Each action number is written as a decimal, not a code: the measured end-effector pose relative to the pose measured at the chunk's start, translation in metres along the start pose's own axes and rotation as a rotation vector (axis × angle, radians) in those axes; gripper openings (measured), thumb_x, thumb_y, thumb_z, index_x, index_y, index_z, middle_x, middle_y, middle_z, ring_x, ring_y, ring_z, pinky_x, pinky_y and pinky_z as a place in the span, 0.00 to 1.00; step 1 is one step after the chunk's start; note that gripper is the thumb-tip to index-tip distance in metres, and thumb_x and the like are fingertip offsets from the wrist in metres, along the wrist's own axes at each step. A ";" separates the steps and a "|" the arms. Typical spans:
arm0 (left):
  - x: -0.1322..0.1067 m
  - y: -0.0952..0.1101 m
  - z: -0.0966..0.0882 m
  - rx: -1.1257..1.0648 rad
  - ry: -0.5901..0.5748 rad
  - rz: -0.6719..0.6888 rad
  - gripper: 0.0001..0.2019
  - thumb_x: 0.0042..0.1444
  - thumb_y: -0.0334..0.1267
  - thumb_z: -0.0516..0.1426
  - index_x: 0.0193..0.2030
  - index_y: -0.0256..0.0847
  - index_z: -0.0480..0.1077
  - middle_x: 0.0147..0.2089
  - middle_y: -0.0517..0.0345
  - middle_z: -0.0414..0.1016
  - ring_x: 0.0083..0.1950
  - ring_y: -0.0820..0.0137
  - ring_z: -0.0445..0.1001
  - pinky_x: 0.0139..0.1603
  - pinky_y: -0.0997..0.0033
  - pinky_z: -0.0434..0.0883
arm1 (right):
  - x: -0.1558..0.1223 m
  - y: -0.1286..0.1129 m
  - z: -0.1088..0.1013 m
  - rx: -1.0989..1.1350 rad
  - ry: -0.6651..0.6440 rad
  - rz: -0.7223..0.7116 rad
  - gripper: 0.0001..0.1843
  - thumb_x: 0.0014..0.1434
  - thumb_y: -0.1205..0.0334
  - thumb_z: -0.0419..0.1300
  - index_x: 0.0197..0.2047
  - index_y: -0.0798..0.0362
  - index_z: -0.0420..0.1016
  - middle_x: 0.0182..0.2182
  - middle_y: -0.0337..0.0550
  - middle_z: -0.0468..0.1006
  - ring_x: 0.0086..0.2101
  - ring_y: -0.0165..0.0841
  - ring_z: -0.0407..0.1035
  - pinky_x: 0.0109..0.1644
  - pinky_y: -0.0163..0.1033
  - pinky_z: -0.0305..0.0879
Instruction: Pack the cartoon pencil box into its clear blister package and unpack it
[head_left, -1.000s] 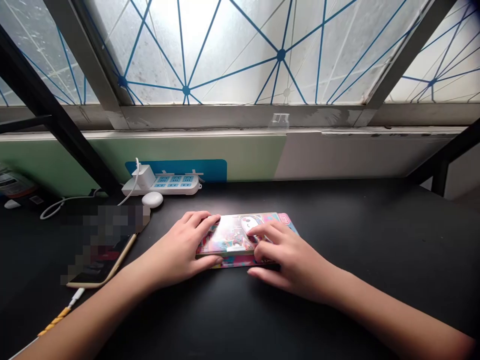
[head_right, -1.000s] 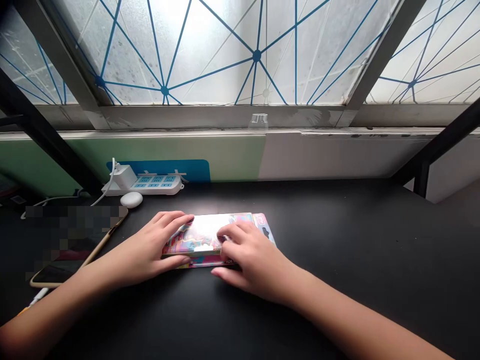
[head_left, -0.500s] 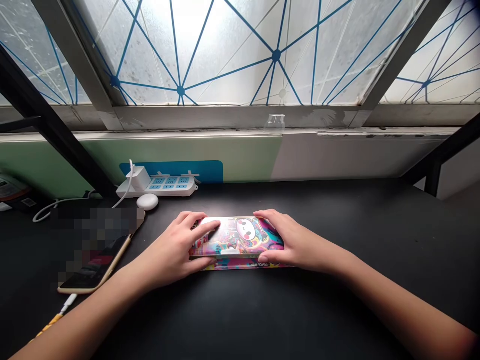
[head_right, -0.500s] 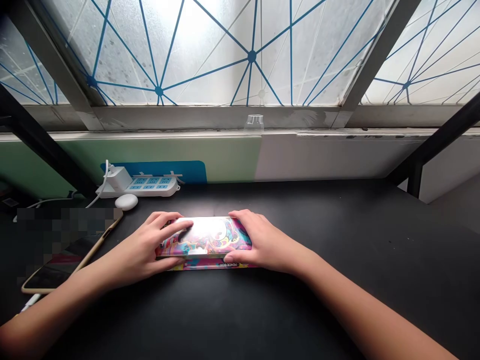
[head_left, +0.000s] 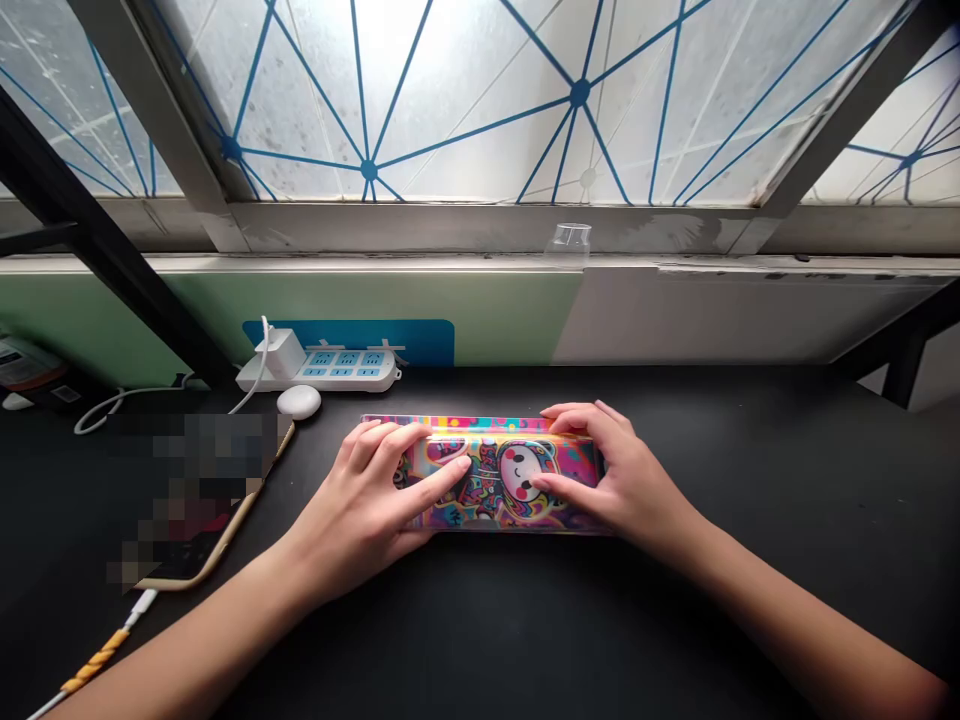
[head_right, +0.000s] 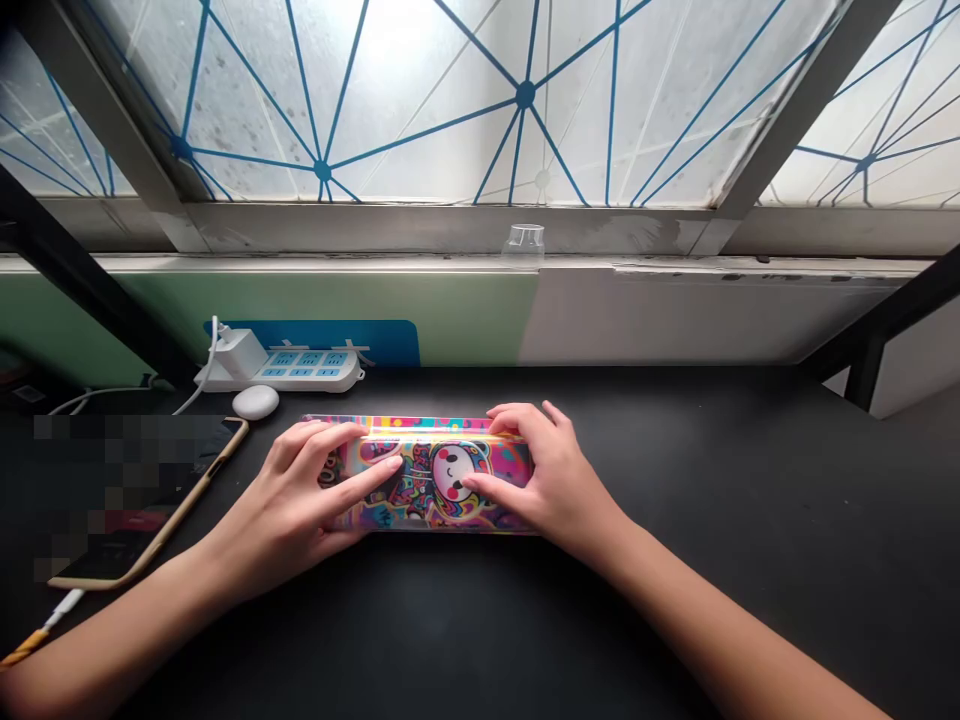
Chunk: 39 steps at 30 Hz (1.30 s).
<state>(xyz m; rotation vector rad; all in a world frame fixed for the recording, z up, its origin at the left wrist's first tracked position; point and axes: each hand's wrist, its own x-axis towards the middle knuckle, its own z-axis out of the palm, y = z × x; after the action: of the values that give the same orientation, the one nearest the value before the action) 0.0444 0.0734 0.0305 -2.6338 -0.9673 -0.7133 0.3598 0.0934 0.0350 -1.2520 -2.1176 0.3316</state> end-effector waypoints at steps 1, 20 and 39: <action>0.000 0.001 0.000 0.015 0.019 0.011 0.27 0.61 0.38 0.64 0.67 0.50 0.68 0.64 0.41 0.59 0.64 0.46 0.60 0.67 0.35 0.59 | 0.000 -0.001 -0.001 -0.027 0.012 0.000 0.22 0.58 0.43 0.68 0.47 0.45 0.67 0.50 0.45 0.78 0.49 0.45 0.73 0.62 0.60 0.58; 0.005 0.000 -0.031 0.145 0.146 -0.083 0.25 0.63 0.48 0.64 0.62 0.38 0.67 0.52 0.45 0.79 0.52 0.54 0.77 0.71 0.31 0.48 | -0.012 -0.024 -0.016 -0.268 0.187 -0.326 0.26 0.59 0.46 0.69 0.55 0.49 0.68 0.43 0.46 0.78 0.42 0.43 0.73 0.53 0.51 0.60; 0.003 0.015 -0.023 0.136 -0.193 -0.026 0.19 0.56 0.37 0.68 0.54 0.40 0.72 0.45 0.49 0.78 0.46 0.55 0.77 0.50 0.52 0.73 | -0.025 -0.046 0.019 -0.570 0.004 -0.499 0.14 0.68 0.71 0.52 0.54 0.58 0.73 0.50 0.58 0.80 0.47 0.47 0.77 0.47 0.51 0.74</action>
<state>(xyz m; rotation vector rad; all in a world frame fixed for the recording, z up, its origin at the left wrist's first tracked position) 0.0482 0.0556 0.0506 -2.6096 -1.0617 -0.3884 0.3242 0.0500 0.0340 -0.9426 -2.5168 -0.5226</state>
